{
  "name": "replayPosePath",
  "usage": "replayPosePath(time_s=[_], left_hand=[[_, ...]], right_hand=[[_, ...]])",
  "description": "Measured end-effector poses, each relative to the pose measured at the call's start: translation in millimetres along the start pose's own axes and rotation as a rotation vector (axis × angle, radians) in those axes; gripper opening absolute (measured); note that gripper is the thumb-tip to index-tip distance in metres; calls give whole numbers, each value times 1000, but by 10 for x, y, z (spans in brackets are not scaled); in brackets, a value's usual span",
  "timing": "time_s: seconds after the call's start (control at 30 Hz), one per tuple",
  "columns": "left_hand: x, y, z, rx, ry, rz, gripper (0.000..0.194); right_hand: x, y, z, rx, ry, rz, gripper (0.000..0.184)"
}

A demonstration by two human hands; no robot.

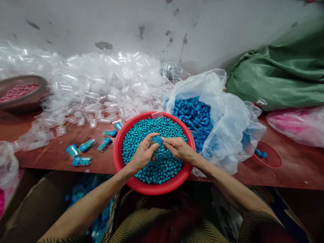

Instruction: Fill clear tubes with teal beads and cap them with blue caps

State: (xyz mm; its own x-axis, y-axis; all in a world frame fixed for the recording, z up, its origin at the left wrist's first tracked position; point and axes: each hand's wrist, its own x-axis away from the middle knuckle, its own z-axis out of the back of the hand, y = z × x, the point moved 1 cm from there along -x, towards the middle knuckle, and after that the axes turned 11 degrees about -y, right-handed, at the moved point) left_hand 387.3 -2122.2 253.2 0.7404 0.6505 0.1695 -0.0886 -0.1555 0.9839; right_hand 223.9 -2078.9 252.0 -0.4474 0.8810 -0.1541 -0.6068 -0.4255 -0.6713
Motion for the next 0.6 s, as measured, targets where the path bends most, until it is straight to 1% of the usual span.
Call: replayPosePath(time_s=[0.03,0.1,0.2,0.3,0.43,0.6], left_hand=[[1,13,3,-8,-25,12,48],[3,30,7,-23,-47,19,51],[17,35,6,-40,-21,8,52],[42,23,1,-65,-24,20,53],[67,-14,-11,-102,-30,23,48],[79,-46,-49,-73,12,16,39]], right_hand=[[7,-6,5,-29,7,-10,27],[24,-20,2,-12,26,-18,26],[50,-33,-22,84,47,-14,24],[71,-40,-45,89,29,14,24],[92,-30,-80,70,46,43,24],[125,10,-145,172,47,49,23]])
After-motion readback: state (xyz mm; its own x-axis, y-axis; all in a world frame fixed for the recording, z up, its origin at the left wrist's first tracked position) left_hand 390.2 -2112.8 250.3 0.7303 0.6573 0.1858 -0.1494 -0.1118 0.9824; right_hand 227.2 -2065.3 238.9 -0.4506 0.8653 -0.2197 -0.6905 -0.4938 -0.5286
